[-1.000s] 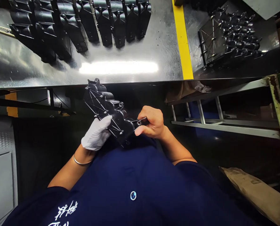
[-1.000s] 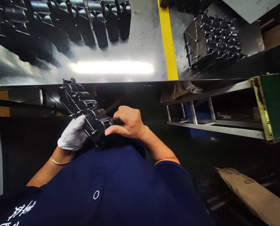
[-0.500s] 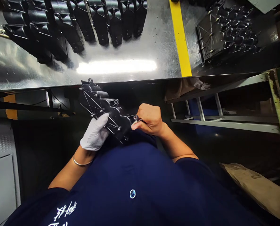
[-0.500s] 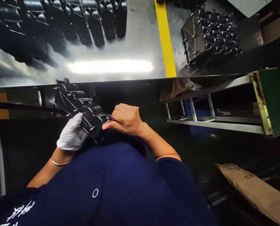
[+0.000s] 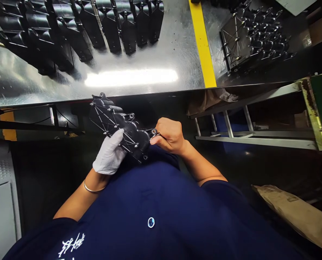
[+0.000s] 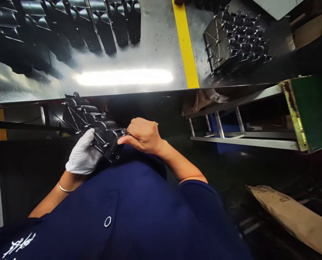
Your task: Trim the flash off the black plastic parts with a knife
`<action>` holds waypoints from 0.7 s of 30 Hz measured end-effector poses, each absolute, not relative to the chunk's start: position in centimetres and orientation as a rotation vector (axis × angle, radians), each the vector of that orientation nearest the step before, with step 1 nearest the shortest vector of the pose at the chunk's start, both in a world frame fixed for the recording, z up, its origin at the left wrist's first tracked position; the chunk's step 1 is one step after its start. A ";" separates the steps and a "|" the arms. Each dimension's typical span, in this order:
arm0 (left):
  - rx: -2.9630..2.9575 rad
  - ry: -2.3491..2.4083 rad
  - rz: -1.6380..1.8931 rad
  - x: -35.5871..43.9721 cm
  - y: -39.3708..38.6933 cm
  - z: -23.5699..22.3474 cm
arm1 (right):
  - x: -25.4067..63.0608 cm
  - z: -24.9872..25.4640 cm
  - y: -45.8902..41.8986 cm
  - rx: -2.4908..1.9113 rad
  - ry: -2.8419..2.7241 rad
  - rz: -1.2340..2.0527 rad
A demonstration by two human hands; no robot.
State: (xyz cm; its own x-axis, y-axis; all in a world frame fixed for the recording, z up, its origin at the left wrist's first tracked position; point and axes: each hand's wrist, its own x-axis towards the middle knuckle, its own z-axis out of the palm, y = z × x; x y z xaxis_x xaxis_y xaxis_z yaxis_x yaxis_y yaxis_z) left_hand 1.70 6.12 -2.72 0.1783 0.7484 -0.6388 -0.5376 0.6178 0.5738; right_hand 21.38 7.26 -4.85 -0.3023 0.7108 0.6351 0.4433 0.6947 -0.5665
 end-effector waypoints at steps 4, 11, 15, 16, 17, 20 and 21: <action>0.279 1.050 0.904 1.9 6.2 -2.2 | 21.3 -4.6 7.3 -0.911 -1.874 0.452; 0.272 1.079 0.913 1.4 6.3 -2.8 | 21.3 -4.5 7.3 -0.871 -1.968 0.489; 0.304 0.984 0.871 1.0 6.0 -3.0 | 21.6 -4.7 7.1 -0.806 -1.808 0.781; 0.295 0.949 0.862 1.0 6.1 -2.9 | 21.6 -4.7 7.0 -0.808 -1.730 0.839; 0.276 0.922 0.851 1.0 6.2 -2.8 | 21.7 -4.7 7.0 -0.824 -1.653 0.869; 0.191 0.878 0.798 1.4 7.0 -2.3 | 21.6 -4.5 6.7 -0.966 -1.508 0.866; 0.167 0.861 0.749 1.5 7.2 -2.2 | 21.5 -4.4 6.6 -1.034 -1.493 0.860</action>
